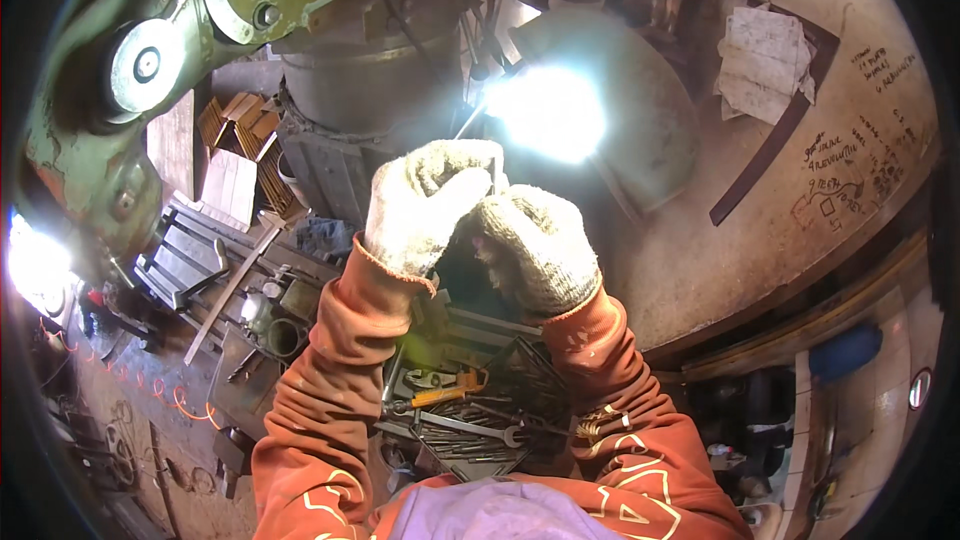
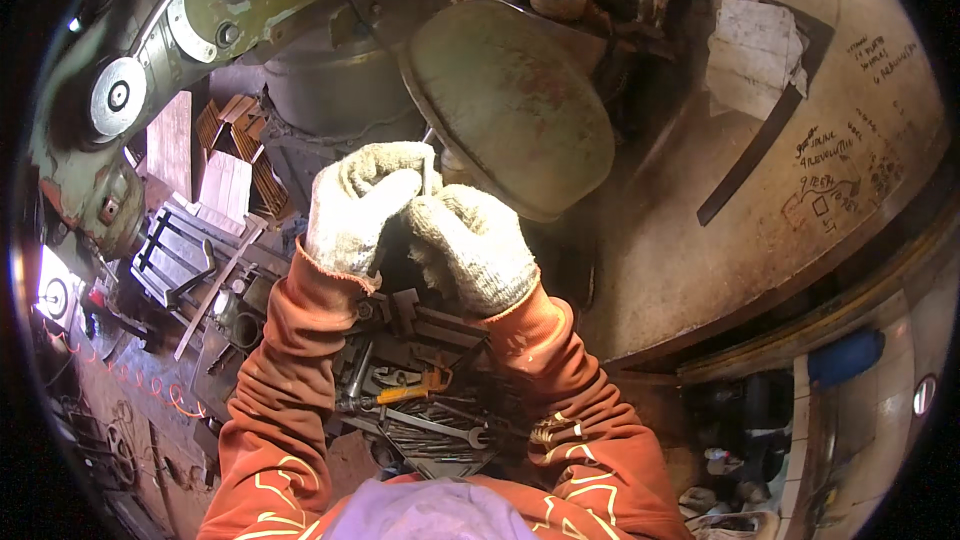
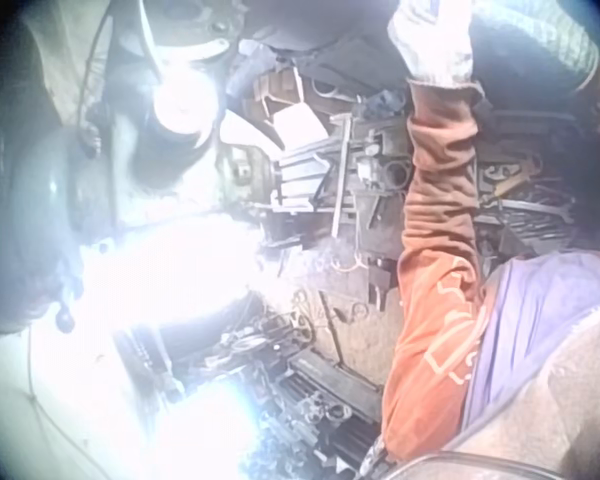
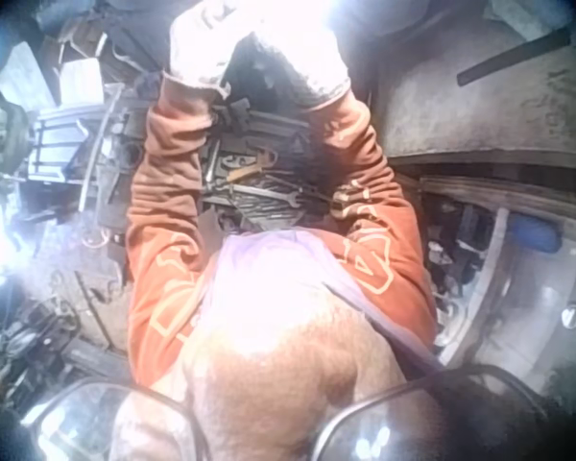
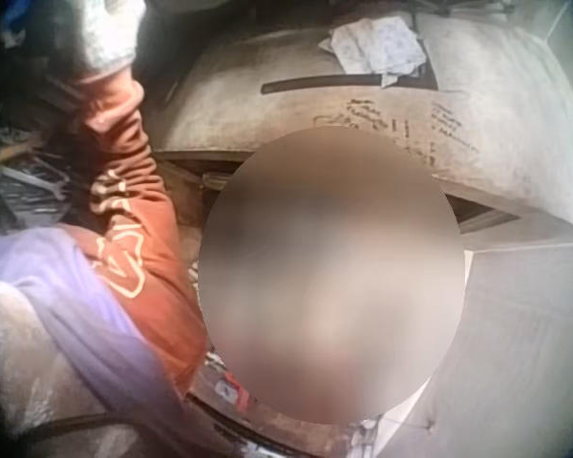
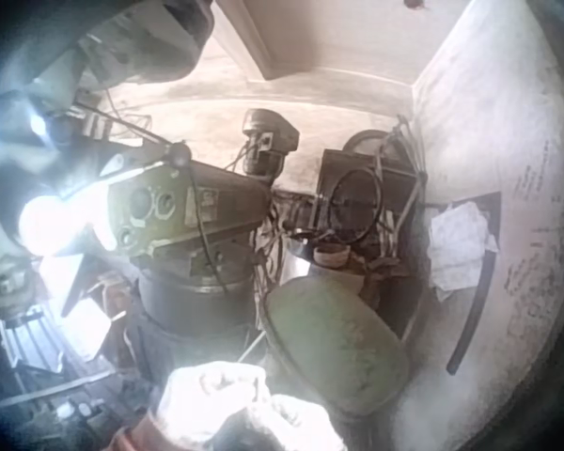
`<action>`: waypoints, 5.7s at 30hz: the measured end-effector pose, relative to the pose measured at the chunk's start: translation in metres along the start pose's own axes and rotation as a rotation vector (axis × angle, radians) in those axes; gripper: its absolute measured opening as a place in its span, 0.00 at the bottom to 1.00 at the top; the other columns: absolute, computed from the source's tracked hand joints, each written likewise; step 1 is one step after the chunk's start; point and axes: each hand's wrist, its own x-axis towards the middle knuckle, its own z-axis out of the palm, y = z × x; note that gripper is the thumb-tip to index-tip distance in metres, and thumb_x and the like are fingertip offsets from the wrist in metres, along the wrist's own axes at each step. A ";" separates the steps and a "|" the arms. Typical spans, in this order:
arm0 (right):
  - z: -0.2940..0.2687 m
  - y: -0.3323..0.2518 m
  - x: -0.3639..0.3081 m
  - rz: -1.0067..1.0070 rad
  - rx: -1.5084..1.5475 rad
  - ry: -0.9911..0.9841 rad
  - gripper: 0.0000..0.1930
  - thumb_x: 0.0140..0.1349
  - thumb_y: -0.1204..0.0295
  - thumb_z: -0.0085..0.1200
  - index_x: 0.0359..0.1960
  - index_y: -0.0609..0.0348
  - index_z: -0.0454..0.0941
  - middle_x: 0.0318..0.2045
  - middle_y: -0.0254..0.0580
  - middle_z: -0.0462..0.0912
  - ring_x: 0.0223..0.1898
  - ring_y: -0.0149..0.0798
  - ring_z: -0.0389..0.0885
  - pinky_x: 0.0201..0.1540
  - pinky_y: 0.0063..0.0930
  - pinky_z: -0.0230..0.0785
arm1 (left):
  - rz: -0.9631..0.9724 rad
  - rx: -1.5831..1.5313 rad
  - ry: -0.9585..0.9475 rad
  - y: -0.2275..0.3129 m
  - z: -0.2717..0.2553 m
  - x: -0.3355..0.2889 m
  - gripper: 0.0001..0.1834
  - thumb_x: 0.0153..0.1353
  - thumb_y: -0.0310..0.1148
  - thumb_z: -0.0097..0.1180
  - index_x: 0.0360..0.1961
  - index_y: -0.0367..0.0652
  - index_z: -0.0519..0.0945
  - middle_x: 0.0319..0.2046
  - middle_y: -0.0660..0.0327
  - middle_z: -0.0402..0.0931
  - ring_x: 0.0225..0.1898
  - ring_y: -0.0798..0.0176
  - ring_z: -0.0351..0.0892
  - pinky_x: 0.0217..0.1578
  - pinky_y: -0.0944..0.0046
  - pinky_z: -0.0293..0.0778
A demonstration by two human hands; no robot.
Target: The person picks up a metal housing and uses a tap tool held in a handle to clean or create threads in a hole. They handle a small bolt and insert it into the hole by hand to check the fit.
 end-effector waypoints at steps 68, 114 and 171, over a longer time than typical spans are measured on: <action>0.000 -0.024 0.002 0.222 0.328 -0.008 0.14 0.72 0.62 0.57 0.31 0.57 0.80 0.19 0.29 0.76 0.17 0.23 0.68 0.21 0.20 0.57 | 0.051 0.195 0.066 0.001 0.004 0.002 0.11 0.66 0.19 0.60 0.49 0.30 0.84 0.39 0.57 0.87 0.41 0.68 0.84 0.47 0.67 0.80; -0.001 -0.013 -0.004 0.379 0.369 -0.090 0.13 0.71 0.61 0.57 0.34 0.57 0.83 0.21 0.29 0.77 0.18 0.24 0.70 0.22 0.21 0.61 | -0.010 0.120 0.146 -0.008 -0.001 0.000 0.09 0.74 0.28 0.55 0.43 0.33 0.84 0.34 0.59 0.86 0.36 0.67 0.84 0.41 0.67 0.79; 0.000 -0.001 -0.004 0.300 0.324 0.036 0.11 0.63 0.66 0.69 0.37 0.62 0.84 0.24 0.28 0.79 0.24 0.22 0.72 0.27 0.20 0.62 | -0.007 0.168 0.136 -0.007 0.001 0.002 0.12 0.73 0.31 0.56 0.44 0.33 0.85 0.34 0.56 0.87 0.35 0.65 0.86 0.41 0.66 0.79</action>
